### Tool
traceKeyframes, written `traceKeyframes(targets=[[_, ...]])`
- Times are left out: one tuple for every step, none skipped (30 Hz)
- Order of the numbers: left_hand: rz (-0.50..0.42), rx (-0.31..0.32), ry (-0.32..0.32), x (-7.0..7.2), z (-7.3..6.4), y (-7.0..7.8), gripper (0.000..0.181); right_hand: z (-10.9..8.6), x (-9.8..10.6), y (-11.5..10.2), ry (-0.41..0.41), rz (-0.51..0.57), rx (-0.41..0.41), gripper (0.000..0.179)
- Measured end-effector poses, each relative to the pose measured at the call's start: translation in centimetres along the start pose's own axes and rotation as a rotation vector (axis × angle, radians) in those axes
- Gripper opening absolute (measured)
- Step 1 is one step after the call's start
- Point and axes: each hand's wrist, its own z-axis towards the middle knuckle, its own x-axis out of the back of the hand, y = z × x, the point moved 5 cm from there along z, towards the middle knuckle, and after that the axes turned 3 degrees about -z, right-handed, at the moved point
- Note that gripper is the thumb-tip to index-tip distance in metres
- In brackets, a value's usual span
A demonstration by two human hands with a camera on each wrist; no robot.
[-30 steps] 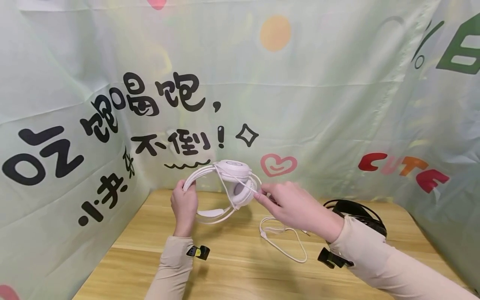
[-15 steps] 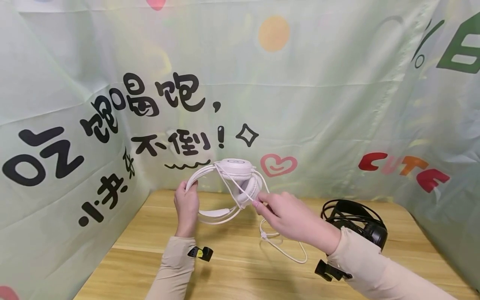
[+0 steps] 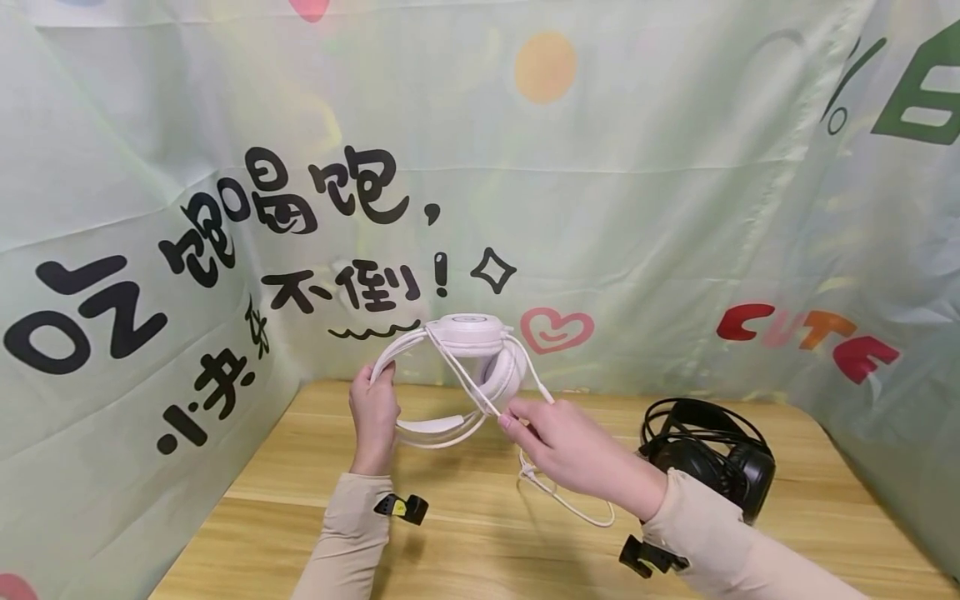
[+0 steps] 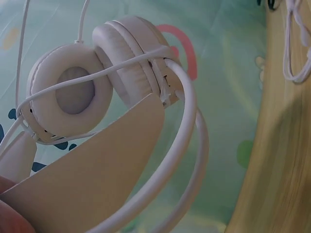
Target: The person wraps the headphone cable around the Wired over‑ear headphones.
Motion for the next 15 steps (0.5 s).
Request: traceKeyframes(targets=[[-0.021, 0.009, -0.005, 0.0, 0.0, 0.0, 0.024, 0.0, -0.2, 0.1, 0.004, 0.006, 0.001, 0.030], [-0.042, 0.018, -0.009, -0.1, 0.0, 0.0, 0.023, 0.0, -0.4, 0.2, 0.006, 0.011, 0.002, 0.029], [-0.063, 0.025, -0.016, -0.1, 0.0, 0.1, 0.023, 0.1, -0.6, 0.2, 0.009, 0.014, 0.002, 0.029], [-0.088, 0.032, -0.023, -0.2, 0.0, 0.1, 0.022, 0.1, -0.8, 0.3, 0.007, 0.019, 0.002, 0.029], [-0.114, 0.040, -0.031, -0.2, 0.0, 0.1, 0.021, 0.1, -1.0, 0.4, 0.004, 0.025, 0.003, 0.029], [-0.137, 0.045, -0.038, -0.2, 0.0, 0.2, 0.021, 0.1, -1.2, 0.5, 0.002, 0.031, 0.003, 0.029], [-0.162, 0.049, -0.042, -0.2, 0.0, 0.2, 0.020, 0.1, -1.3, 0.6, 0.000, 0.038, 0.001, 0.029], [-0.183, 0.055, -0.047, -0.2, 0.0, 0.2, 0.019, 0.1, -1.5, 0.7, -0.005, 0.047, -0.002, 0.029], [-0.199, 0.058, -0.050, -0.1, 0.1, 0.2, 0.019, 0.1, -1.6, 0.8, -0.008, 0.055, -0.007, 0.029], [-0.213, 0.062, -0.053, -0.1, 0.1, 0.1, 0.018, 0.1, -1.8, 1.0, -0.008, 0.063, -0.010, 0.029], [-0.220, 0.066, -0.057, -0.1, 0.1, 0.1, 0.018, 0.1, -1.9, 1.1, -0.006, 0.072, -0.014, 0.029], [-0.222, 0.071, -0.060, -0.1, 0.1, 0.1, 0.017, 0.1, -2.0, 1.2, -0.002, 0.079, -0.016, 0.029], [-0.222, 0.077, -0.063, -0.1, 0.1, 0.1, 0.017, 0.0, -2.1, 1.4, -0.001, 0.088, -0.019, 0.028], [-0.221, 0.083, -0.069, -0.1, 0.1, 0.1, 0.017, 0.0, -2.3, 1.5, 0.001, 0.093, -0.019, 0.029], [-0.221, 0.088, -0.076, -0.1, 0.0, 0.1, 0.016, -0.1, -2.4, 1.7, 0.001, 0.099, -0.020, 0.029]])
